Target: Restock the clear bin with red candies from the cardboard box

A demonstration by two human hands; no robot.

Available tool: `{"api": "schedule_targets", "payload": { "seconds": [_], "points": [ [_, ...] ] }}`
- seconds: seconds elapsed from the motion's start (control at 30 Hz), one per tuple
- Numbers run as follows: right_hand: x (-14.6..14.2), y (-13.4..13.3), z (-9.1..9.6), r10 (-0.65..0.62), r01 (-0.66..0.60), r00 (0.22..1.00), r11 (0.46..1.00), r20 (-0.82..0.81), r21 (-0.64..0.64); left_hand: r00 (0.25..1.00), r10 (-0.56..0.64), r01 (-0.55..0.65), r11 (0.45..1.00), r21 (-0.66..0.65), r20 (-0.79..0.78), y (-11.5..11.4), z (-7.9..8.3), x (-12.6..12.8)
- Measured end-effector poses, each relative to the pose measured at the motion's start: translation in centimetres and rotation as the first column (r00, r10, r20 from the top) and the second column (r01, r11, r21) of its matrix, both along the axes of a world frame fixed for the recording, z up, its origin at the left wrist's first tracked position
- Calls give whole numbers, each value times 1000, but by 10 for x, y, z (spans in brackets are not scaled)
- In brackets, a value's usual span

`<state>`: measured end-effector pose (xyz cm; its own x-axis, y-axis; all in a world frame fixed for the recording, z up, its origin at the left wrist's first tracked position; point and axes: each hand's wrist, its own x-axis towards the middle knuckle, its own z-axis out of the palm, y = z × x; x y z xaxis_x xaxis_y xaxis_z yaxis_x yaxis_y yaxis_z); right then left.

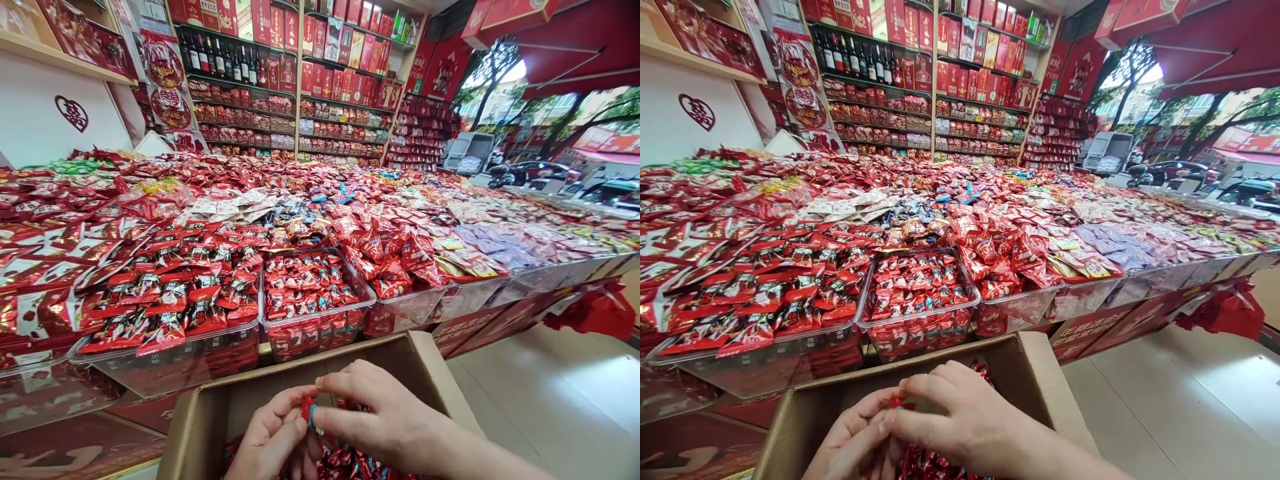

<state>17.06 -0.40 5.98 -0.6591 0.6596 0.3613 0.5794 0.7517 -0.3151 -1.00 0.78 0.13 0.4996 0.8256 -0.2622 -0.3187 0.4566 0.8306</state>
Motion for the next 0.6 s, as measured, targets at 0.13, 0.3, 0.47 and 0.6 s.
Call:
{"api": "schedule_targets", "payload": {
  "seconds": [0.13,0.3,0.47,0.6],
  "points": [
    [-5,0,12,99,-110,982,992,159,61,999,-12,13,999,-39,41,1,1,-2],
    [7,17,24,7,-29,991,987,130,161,993,116,-116,993,3,25,4,6,-6],
    [31,77,40,-217,191,976,915,33,356,995,86,-80,991,108,-50,5,-2,-5],
    [27,135,52,-436,321,868,859,240,399,994,59,-44,986,159,-91,4,-5,-2]
  ]
}}
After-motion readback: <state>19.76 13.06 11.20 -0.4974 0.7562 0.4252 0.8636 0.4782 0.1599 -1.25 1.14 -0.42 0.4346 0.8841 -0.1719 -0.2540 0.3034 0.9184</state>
